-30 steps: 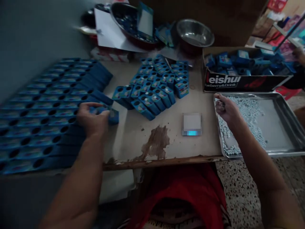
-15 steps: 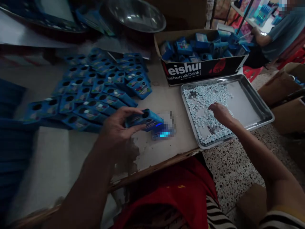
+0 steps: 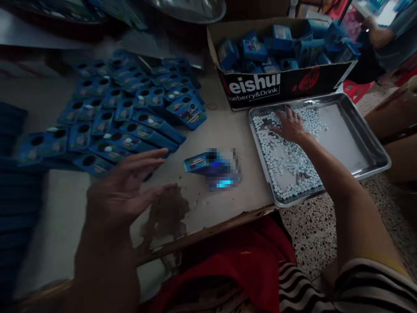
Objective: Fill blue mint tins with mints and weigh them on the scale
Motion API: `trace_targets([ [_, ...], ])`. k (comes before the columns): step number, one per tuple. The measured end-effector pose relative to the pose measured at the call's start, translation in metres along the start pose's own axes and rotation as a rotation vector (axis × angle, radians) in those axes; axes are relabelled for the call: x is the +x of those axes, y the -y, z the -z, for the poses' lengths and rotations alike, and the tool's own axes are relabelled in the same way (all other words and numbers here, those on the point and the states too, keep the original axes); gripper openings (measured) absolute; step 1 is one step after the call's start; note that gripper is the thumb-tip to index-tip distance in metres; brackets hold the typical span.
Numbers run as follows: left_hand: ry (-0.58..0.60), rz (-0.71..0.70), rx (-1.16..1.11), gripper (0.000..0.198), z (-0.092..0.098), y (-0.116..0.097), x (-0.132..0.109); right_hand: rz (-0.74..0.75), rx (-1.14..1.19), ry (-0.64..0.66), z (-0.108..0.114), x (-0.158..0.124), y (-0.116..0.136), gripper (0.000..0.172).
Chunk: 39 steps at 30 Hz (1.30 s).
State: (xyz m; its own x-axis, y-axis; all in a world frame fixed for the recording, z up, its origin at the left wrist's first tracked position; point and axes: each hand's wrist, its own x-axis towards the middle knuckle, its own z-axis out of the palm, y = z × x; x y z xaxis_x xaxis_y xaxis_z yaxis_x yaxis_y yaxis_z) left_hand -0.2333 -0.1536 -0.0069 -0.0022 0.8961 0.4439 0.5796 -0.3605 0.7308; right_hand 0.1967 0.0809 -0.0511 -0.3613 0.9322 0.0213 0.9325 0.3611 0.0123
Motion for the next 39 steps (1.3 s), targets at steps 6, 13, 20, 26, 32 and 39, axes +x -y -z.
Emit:
trace_targets([
  [6,-0.073,0.07,-0.116,0.036,0.011,0.0,-0.029,-0.014,0.004,-0.098,-0.017,-0.015,0.011,0.06],
  [13,-0.128,0.1,-0.041,0.023,0.0,-0.002,-0.034,-0.447,0.789,-0.142,0.004,-0.038,0.02,0.029],
  [20,-0.234,0.39,-0.207,0.046,-0.001,0.003,-0.034,-0.574,1.782,-0.187,0.036,-0.078,0.001,0.027],
  [26,-0.167,0.329,-0.159,0.094,-0.04,0.01,-0.018,-0.472,2.663,-0.17,0.031,-0.076,-0.003,0.025],
  [32,-0.144,0.387,-0.234,0.069,-0.082,0.011,-0.002,-0.456,2.932,-0.152,0.038,-0.047,0.018,0.033],
  [39,0.034,0.179,-0.185,0.042,-0.118,-0.041,0.052,-0.387,2.537,-0.176,0.061,-0.062,0.074,0.04],
])
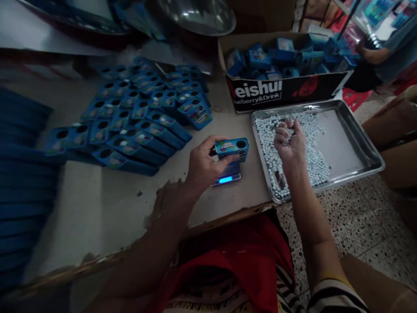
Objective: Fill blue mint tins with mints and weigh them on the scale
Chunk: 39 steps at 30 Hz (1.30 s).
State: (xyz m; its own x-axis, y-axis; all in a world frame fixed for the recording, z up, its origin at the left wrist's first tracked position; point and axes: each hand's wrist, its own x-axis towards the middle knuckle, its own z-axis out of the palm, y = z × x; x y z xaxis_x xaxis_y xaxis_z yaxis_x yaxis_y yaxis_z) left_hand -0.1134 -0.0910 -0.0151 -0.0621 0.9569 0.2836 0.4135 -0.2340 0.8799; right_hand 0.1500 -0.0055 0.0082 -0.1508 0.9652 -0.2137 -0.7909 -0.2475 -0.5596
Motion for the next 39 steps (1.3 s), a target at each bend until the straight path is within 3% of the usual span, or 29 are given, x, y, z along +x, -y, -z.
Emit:
trace_targets([
  [3,0.08,-0.118,0.034,0.041,-0.021,-0.024,0.014,0.132,-0.218,0.043,-0.031,-0.016,-0.003,0.043],
  [7,0.124,-0.144,0.022,0.044,-0.047,-0.035,0.021,0.358,-0.42,-0.037,-0.056,-0.03,-0.011,0.045],
  [9,0.146,-0.151,0.011,0.044,-0.057,-0.035,0.021,0.401,-0.498,-0.031,-0.053,-0.032,-0.014,0.045],
  [14,0.179,-0.168,0.021,0.045,-0.07,-0.035,0.02,0.305,-0.674,0.104,-0.026,-0.028,-0.014,0.048],
  [18,0.196,-0.172,0.035,0.045,-0.078,-0.037,0.024,0.318,-0.7,0.047,-0.02,-0.026,-0.008,0.05],
  [23,0.203,-0.104,-0.064,0.044,-0.087,-0.032,0.029,0.371,-0.553,-0.004,-0.004,-0.021,0.017,0.052],
  [27,0.126,0.01,-0.25,0.04,-0.066,-0.014,0.019,0.374,-0.367,-0.136,0.03,-0.015,0.038,0.043],
  [30,0.035,0.08,-0.289,0.044,-0.025,0.006,0.001,0.226,-0.381,-0.242,0.052,-0.018,0.037,0.037],
  [32,-0.041,0.13,-0.257,0.046,0.004,0.02,-0.014,0.055,-0.513,-0.233,0.059,-0.023,0.032,0.036],
  [35,-0.108,0.209,-0.212,0.048,0.03,0.039,-0.032,-0.169,-0.816,-0.118,0.054,-0.03,0.024,0.035],
  [39,-0.074,0.214,-0.251,0.051,0.032,0.053,-0.041,-0.302,-1.086,0.08,0.017,-0.029,0.015,0.038],
])
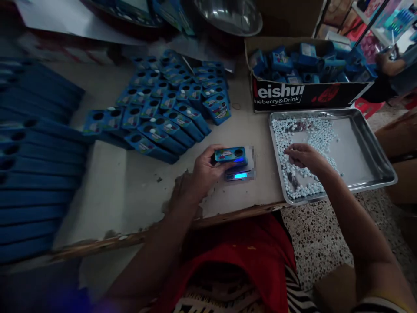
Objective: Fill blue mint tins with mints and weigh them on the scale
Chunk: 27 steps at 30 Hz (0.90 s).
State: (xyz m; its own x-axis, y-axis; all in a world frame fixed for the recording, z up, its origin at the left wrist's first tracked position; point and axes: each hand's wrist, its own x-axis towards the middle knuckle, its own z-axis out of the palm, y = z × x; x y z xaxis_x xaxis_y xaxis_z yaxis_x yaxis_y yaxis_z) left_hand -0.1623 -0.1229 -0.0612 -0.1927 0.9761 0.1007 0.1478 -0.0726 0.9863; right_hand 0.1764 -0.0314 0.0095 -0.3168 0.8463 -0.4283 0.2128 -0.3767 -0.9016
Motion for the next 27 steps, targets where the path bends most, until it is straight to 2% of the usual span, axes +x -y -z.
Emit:
trace_targets([
  [3,0.002,-0.07,-0.021,0.071,0.005,0.002,-0.006,-0.002,0.125,0.094,-0.027,0.003,0.027,0.033],
  [5,-0.029,-0.085,0.011,0.077,0.018,0.001,-0.015,-0.019,0.237,0.108,-0.045,0.005,0.04,0.027],
  [10,-0.207,0.043,0.074,0.063,0.064,-0.001,-0.042,-0.026,0.277,0.083,-0.071,0.007,0.053,0.013],
  [13,-0.282,0.092,0.106,0.053,0.081,-0.006,-0.05,0.006,0.21,0.079,-0.077,0.008,0.053,0.016],
  [17,-0.34,0.059,0.086,0.053,0.088,-0.013,-0.049,0.035,0.118,0.108,-0.081,0.008,0.053,0.025],
  [23,-0.305,0.067,0.058,0.052,0.088,-0.017,-0.048,0.01,0.166,0.029,-0.085,0.003,0.06,0.009],
  [27,-0.266,0.104,0.019,0.054,0.085,-0.015,-0.049,0.003,0.079,0.103,-0.086,0.0,0.066,0.015],
])
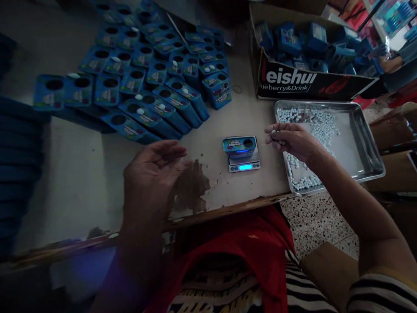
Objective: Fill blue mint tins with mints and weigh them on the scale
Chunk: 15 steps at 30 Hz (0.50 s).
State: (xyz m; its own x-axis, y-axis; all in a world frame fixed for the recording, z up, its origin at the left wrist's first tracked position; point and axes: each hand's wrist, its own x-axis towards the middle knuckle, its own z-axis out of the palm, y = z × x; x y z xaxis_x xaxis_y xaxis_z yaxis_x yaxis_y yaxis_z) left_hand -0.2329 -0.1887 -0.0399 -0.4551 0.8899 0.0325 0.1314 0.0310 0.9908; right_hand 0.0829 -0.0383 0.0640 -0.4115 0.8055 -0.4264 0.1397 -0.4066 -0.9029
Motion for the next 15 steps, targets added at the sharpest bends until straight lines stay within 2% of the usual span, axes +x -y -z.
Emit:
trace_targets([
  [7,0.066,0.043,-0.15,0.074,-0.012,0.012,0.002,0.149,-0.225,0.113,-0.012,0.002,0.01,0.027],
  [15,0.176,0.117,-0.114,0.071,-0.025,0.009,0.0,0.155,-0.323,0.214,-0.032,0.005,0.021,0.023],
])
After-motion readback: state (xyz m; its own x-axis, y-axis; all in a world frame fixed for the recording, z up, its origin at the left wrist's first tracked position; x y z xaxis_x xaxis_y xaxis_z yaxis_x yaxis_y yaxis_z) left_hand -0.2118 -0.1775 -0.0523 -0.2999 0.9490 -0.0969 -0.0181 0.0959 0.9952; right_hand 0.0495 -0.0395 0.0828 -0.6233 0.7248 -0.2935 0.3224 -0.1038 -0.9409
